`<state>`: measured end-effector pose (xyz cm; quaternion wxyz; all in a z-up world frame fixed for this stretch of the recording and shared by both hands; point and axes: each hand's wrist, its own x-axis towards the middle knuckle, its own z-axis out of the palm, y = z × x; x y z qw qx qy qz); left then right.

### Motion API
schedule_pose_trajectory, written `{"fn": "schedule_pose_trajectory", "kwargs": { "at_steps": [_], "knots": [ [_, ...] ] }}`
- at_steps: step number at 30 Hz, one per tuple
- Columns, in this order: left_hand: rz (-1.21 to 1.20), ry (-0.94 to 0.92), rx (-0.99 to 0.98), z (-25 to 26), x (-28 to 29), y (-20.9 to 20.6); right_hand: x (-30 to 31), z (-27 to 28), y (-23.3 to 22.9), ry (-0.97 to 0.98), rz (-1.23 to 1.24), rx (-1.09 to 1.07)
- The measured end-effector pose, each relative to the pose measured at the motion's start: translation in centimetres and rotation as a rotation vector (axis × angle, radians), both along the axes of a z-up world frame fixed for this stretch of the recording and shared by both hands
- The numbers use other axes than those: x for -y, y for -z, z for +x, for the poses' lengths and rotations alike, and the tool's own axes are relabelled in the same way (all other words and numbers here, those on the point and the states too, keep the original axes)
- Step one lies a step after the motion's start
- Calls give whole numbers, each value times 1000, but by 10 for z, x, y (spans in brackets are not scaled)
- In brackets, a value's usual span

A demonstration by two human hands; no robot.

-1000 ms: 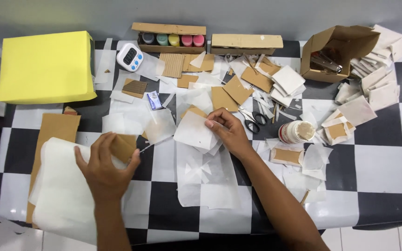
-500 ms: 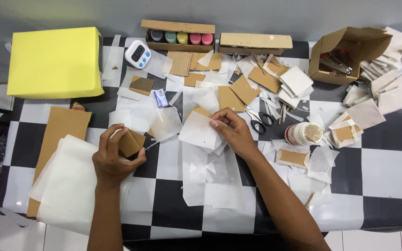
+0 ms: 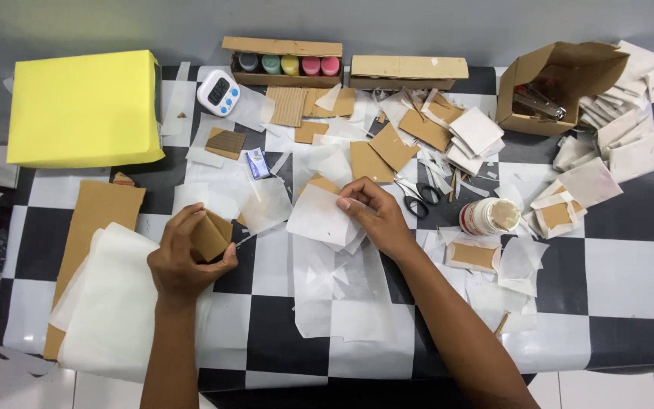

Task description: The person is crafting small cardboard structures by cutting pieces with scissors and gluing them together on a workshop table.

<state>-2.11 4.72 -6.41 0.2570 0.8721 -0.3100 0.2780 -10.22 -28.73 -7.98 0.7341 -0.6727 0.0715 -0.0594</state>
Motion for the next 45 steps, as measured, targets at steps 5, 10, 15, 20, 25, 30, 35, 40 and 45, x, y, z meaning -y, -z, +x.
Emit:
{"fn": "schedule_pose_trajectory", "kwargs": {
  "at_steps": [5, 10, 15, 20, 25, 30, 35, 40, 45],
  "knots": [
    [6, 34, 180, 33, 5, -16, 0, -1, -2, 30, 24, 10],
    [-58, 138, 301, 69, 22, -89, -3, -3, -15, 1, -5, -42],
    [-359, 240, 180, 80, 44, -144, -4, -4, -14, 17, -52, -15],
    [-571, 347, 186, 92, 42, -135, -9, -4, -31, 52, -677, 274],
    [-807, 286, -24, 78, 39, -139, -14, -3, -37, 88, -879, 455],
    [-690, 297, -62, 75, 29, -147, -23, -6, -42, 322, -1331, 452],
    [-619, 401, 68, 96, 42, -150, -122, 6, -37, -76, -1106, 714],
    [-647, 362, -100, 95, 67, -149, -241, 40, 4, -234, -1089, 859],
    [-473, 477, -216, 90, 85, -159, -249, 49, 20, -154, -1262, 955]
  ]
}}
